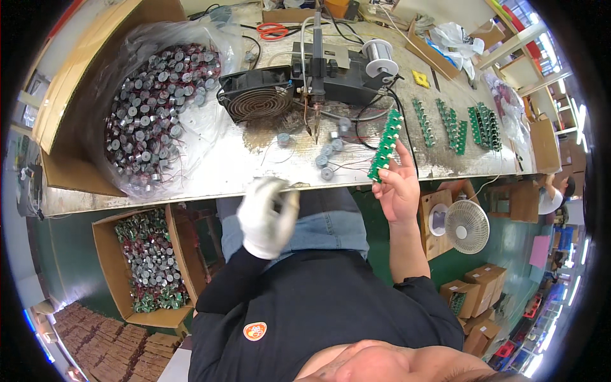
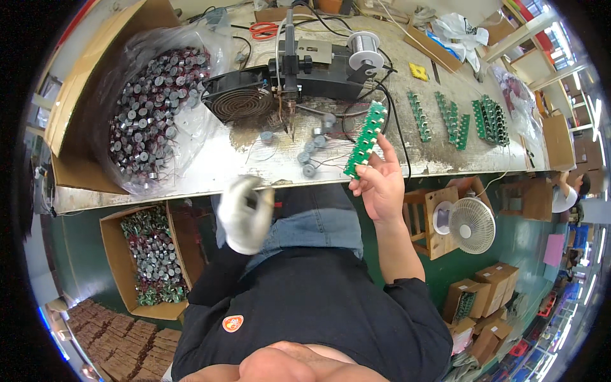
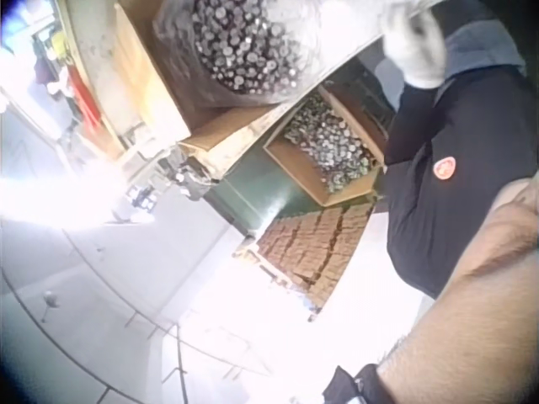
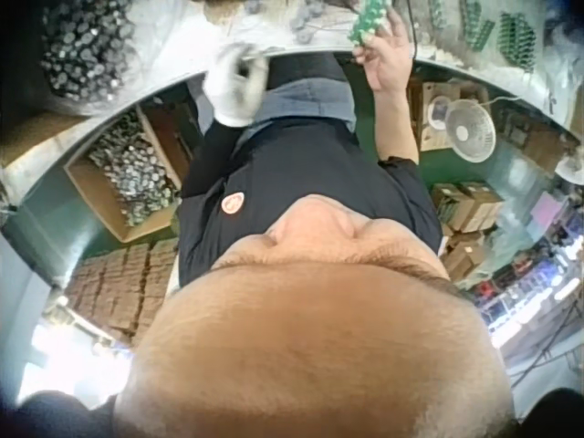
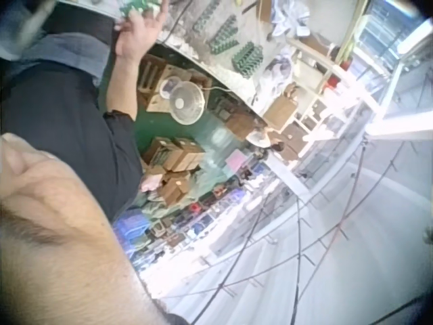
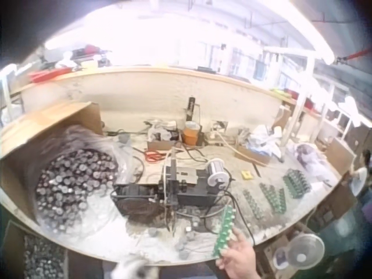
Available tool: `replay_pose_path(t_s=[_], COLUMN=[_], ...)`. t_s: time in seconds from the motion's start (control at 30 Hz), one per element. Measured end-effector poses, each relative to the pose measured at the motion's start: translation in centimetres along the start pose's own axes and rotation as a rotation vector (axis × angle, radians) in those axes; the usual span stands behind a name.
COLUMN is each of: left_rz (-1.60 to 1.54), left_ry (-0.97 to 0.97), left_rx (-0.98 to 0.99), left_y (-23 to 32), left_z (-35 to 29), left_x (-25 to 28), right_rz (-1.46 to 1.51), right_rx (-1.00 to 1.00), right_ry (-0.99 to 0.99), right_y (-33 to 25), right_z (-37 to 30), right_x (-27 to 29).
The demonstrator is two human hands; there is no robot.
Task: Assembling LED boards by picking components from a box and using a machine to process them on a workbench.
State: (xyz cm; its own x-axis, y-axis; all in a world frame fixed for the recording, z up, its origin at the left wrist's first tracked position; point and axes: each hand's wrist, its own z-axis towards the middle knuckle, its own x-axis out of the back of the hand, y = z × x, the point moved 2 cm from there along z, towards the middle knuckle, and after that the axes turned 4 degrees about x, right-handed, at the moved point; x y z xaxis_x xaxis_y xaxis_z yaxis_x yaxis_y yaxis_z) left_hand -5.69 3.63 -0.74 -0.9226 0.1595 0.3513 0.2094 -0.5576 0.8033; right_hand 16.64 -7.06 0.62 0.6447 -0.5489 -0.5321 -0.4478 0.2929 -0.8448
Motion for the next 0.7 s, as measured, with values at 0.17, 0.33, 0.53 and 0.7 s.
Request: replay_pose_path(t_s=[0.17, 0.33, 0.53, 0.7], left_rz=[-0.001, 0.107, -0.278, -0.691], left_ry=[-0.241, -0.176, -0.152, -0.395], left_rx=[-0.106, -0.255, -0.267, 0.392], left_y=[5.5, 6.5, 6.7, 6.6], left_z=[0.3, 2.8, 3.5, 5.0], left_x=[-6.0, -12.4, -15.7, -16.1], right_rz=[-0.080, -0.122, -0.331, -0.076], right_rx=[0.048, 0.033, 0.208, 0.266], right_ry=[0.020, 0.036, 0.050, 0.017], right_y=[-1.6, -2.6, -5.4, -5.0], right_z=[-1.0, -2.5, 0.4, 5.3], right_x=[0.2, 0.3, 7.8, 7.6])
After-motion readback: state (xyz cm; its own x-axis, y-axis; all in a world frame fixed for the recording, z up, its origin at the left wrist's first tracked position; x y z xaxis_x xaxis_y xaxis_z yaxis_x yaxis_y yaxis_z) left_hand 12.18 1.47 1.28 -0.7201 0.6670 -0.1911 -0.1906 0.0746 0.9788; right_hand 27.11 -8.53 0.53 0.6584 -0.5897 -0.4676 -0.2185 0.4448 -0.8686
